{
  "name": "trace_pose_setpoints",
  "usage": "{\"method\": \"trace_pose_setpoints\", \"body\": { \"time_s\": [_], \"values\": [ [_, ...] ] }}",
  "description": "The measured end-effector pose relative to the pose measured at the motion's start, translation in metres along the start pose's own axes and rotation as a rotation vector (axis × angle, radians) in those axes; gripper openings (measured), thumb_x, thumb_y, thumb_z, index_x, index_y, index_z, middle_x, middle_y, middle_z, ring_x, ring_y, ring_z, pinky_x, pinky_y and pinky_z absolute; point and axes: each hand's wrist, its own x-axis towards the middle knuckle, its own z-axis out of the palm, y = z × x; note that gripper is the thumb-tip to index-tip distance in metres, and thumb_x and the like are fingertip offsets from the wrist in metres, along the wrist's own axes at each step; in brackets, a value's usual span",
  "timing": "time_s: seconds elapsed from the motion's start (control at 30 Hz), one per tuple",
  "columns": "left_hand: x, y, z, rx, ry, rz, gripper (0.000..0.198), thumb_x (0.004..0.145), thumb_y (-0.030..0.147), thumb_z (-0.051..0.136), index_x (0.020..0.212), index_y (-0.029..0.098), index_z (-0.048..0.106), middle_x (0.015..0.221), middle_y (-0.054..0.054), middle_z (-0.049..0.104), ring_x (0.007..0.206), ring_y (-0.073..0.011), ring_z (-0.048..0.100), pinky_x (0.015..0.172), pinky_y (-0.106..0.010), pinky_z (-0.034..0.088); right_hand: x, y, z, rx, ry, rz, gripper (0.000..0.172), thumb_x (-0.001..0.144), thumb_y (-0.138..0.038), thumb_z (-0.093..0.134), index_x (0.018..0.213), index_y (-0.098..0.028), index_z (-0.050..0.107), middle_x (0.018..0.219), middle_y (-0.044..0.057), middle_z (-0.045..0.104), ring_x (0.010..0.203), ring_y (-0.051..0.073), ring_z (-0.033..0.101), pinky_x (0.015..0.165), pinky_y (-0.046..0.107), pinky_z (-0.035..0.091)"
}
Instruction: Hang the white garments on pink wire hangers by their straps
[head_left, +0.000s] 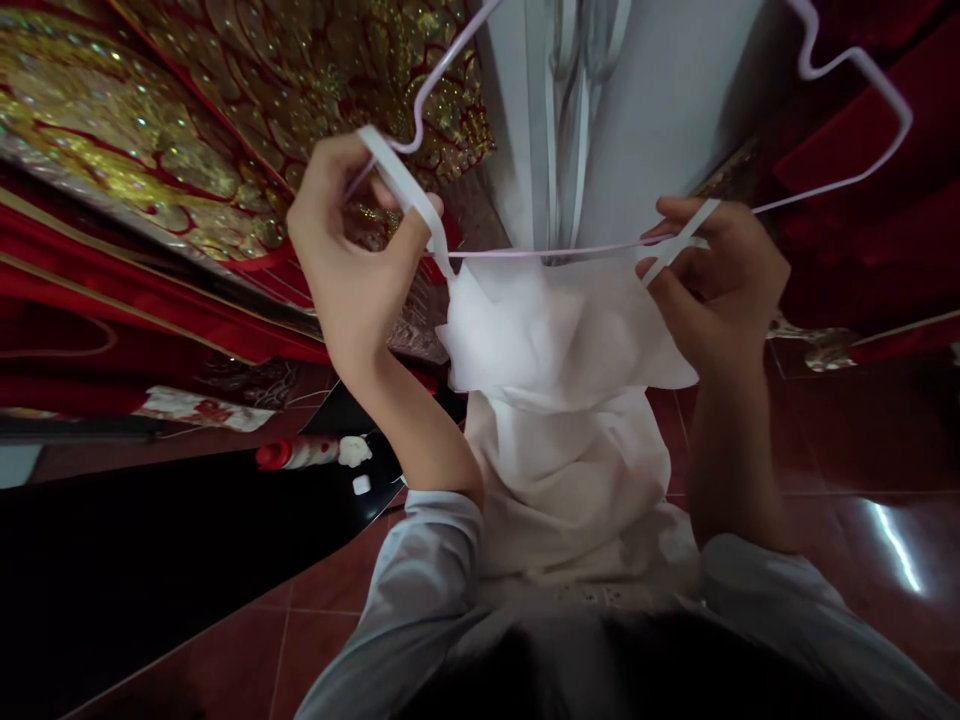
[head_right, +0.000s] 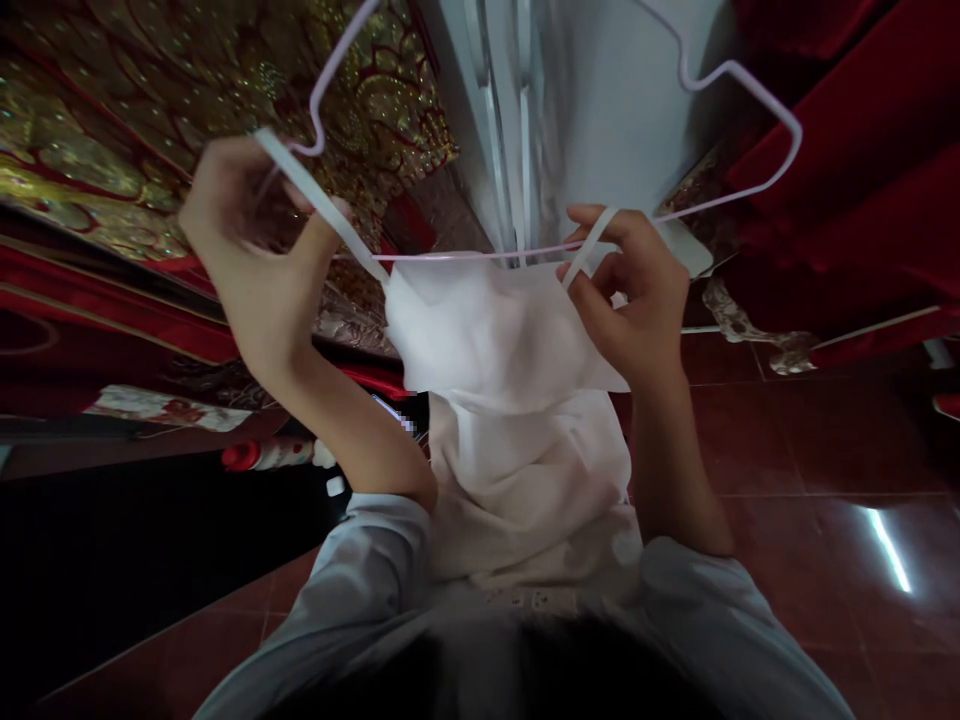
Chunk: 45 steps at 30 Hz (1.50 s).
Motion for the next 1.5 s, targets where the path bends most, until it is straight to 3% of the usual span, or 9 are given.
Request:
{"method": "trace_pose_setpoints", "body": {
  "time_s": [0.17,0.27,0.47,0.67,0.8,0.97,1.13,1.37,1.5],
  "values": [
    [0.01,0.012,0.005,0.047,0.001,-0.008,0.02,0.09,0.0,0.076,0.09,0.02,0.074,0.1,-0.005,0.067,0.128,-0.0331,0.059,0.127,-0.053,0.04,-0.006,-0.003,0.006,-0.015,0.037,0.007,0.037,0.087,-0.051,0.077,0.119,-0.033,0.07,0.111,0.004,0.069,0.093,0.02,0.069,0.061,0.031,0.053],
    [0.004,-0.008,0.008,0.018,0.109,0.119,0.019,0.097,0.006,0.068,0.099,0.024,0.073,0.11,-0.005,0.068,0.127,-0.0327,0.062,0.118,-0.052,0.048,-0.007,-0.003,0.005,-0.04,0.028,0.027,0.038,0.088,-0.054,0.075,0.12,-0.034,0.068,0.116,0.004,0.069,0.1,0.022,0.07,0.07,0.035,0.06],
    [-0.022,-0.055,0.024,-0.395,0.265,-0.111,0.01,0.103,0.027,0.061,0.112,0.03,0.061,0.099,-0.002,0.074,0.102,-0.0284,0.074,0.098,-0.048,0.06,-0.007,-0.004,0.004,-0.095,-0.002,0.011,0.038,0.088,-0.051,0.076,0.123,-0.036,0.071,0.119,0.004,0.072,0.077,0.014,0.066,0.058,0.03,0.055],
    [-0.033,-0.054,0.03,-0.397,0.239,-0.122,0.012,0.103,0.038,0.062,0.107,0.033,0.052,0.081,-0.001,0.066,0.103,-0.0286,0.076,0.088,-0.043,0.062,0.02,0.043,-0.047,0.026,0.561,-0.334,0.028,0.078,-0.046,0.089,0.101,-0.031,0.083,0.094,-0.002,0.073,0.087,0.014,0.069,0.076,0.029,0.057],
    [-0.035,-0.048,0.032,-0.353,0.262,-0.11,0.017,0.101,0.041,0.064,0.104,0.033,0.048,0.08,0.0,0.065,0.092,-0.0269,0.076,0.086,-0.042,0.062,0.049,0.06,-0.082,0.02,0.401,-0.274,0.024,0.077,-0.033,0.088,0.101,-0.03,0.082,0.091,-0.004,0.072,0.083,0.012,0.067,0.08,0.029,0.056],
    [-0.039,-0.038,0.043,-0.299,0.362,-0.047,0.015,0.099,0.033,0.058,0.099,0.032,0.043,0.074,0.001,0.063,0.071,-0.0241,0.069,0.077,-0.042,0.059,0.069,0.003,-0.066,-0.439,0.138,-0.062,0.041,0.071,-0.01,0.085,0.107,-0.024,0.071,0.099,0.004,0.069,0.086,0.018,0.063,0.077,0.034,0.052],
    [-0.039,-0.036,0.038,-0.223,0.335,-0.015,0.021,0.097,0.042,0.063,0.101,0.033,0.044,0.076,0.002,0.064,0.082,-0.0262,0.074,0.079,-0.045,0.056,0.087,-0.024,-0.061,-0.593,-0.063,0.121,0.034,0.069,-0.02,0.087,0.088,-0.029,0.06,0.09,0.004,0.064,0.081,0.02,0.058,0.073,0.037,0.046],
    [-0.039,-0.041,0.034,-0.24,0.299,-0.033,0.019,0.099,0.039,0.061,0.101,0.031,0.044,0.073,0.002,0.063,0.075,-0.0223,0.071,0.08,-0.041,0.058,0.085,-0.002,-0.063,-0.294,-0.003,-0.025,0.033,0.068,-0.008,0.08,0.096,-0.022,0.069,0.084,0.001,0.065,0.075,0.014,0.057,0.076,0.035,0.042],
    [-0.04,-0.047,0.029,-0.229,0.285,-0.078,0.025,0.098,0.048,0.065,0.105,0.032,0.047,0.079,0.001,0.066,0.094,-0.0257,0.075,0.084,-0.041,0.058,0.079,-0.027,-0.057,-0.425,-0.076,0.017,0.049,0.075,-0.009,0.08,0.12,-0.026,0.073,0.123,0.001,0.07,0.114,0.023,0.063,0.108,0.042,0.045]
  ]
}}
